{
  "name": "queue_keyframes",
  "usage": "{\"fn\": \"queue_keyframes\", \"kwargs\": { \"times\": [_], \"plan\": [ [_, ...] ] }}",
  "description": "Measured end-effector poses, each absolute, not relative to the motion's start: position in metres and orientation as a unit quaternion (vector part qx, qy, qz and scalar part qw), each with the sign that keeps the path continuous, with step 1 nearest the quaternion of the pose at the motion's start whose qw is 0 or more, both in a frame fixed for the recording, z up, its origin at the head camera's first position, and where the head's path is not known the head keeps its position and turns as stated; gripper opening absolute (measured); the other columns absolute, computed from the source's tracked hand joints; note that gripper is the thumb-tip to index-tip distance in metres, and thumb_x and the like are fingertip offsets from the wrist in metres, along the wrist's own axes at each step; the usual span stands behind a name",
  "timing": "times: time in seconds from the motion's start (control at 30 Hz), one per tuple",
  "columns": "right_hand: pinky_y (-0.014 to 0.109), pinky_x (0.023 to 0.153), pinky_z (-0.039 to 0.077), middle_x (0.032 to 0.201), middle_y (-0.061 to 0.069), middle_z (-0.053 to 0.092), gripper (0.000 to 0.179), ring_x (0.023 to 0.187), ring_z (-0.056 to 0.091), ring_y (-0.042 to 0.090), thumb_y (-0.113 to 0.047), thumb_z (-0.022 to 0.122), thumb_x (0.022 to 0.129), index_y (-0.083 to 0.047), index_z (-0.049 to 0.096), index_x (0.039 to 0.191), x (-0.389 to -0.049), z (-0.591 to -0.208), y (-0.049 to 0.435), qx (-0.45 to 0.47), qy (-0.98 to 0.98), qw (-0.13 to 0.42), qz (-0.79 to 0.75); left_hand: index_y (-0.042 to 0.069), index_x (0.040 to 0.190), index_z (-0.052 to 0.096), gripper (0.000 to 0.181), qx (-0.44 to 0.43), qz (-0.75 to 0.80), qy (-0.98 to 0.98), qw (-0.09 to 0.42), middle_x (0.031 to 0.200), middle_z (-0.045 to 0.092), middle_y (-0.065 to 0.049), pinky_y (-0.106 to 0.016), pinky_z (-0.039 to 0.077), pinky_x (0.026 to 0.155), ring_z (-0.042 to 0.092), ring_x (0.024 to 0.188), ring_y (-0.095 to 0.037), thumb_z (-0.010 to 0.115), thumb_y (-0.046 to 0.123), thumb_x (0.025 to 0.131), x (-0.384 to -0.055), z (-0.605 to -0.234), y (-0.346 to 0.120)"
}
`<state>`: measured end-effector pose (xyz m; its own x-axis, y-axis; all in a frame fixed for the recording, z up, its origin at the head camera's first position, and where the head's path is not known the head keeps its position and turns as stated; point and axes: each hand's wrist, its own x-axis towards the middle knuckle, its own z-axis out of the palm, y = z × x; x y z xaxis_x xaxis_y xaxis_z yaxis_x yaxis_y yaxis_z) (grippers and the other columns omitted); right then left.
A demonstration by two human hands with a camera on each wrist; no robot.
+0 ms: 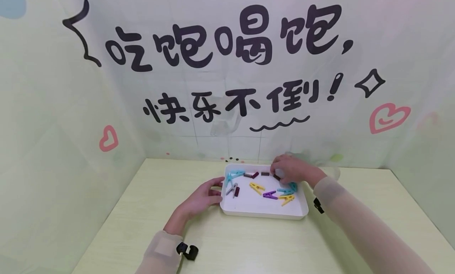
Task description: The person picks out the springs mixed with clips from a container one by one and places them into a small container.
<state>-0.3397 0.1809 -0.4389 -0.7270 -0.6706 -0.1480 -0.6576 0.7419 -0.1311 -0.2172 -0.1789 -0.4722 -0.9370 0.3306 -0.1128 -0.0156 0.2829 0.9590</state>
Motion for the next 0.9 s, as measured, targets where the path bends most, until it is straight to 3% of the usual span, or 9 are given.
{"fn": "queue_keyframes", "kwargs": {
  "times": [0.33, 0.63, 0.9],
  "plan": [
    [0.053, 0.109, 0.047, 0.134, 0.005, 0.064, 0.028, 0.119, 0.055, 0.029, -0.019, 0.087, 0.086, -0.027, 0.075, 0.110, -0.338, -0.432, 0.181, -0.365, 0.926, 0.089, -0.047, 0.001, 0.162, 0.038, 0.068, 0.107, 0.592, 0.785, 0.149, 0.150, 0.049, -0.020, -0.039, 0.059, 0.098, 0.059, 0.123, -0.033, 0.064, -0.001, 0.099, -0.217, -0.473, -0.180],
    [0.054, 0.109, 0.049, 0.137, 0.010, 0.061, 0.026, 0.124, 0.054, 0.035, -0.016, 0.083, 0.088, -0.021, 0.074, 0.111, -0.334, -0.413, 0.191, -0.323, 0.927, 0.105, -0.156, 0.002, 0.162, 0.039, 0.067, 0.105, 0.592, 0.786, 0.145, 0.150, 0.049, -0.019, -0.039, 0.060, 0.097, 0.059, 0.122, -0.032, 0.064, -0.002, 0.099, -0.217, -0.474, -0.179],
    [0.059, 0.110, 0.046, 0.124, 0.001, 0.066, 0.031, 0.122, 0.058, 0.037, -0.014, 0.082, 0.089, -0.016, 0.071, 0.118, -0.321, -0.399, 0.205, -0.312, 0.914, 0.106, -0.237, 0.002, 0.162, 0.040, 0.067, 0.103, 0.593, 0.786, 0.143, 0.150, 0.049, -0.019, -0.040, 0.060, 0.097, 0.059, 0.122, -0.033, 0.065, -0.002, 0.099, -0.217, -0.474, -0.179]
  ]
}}
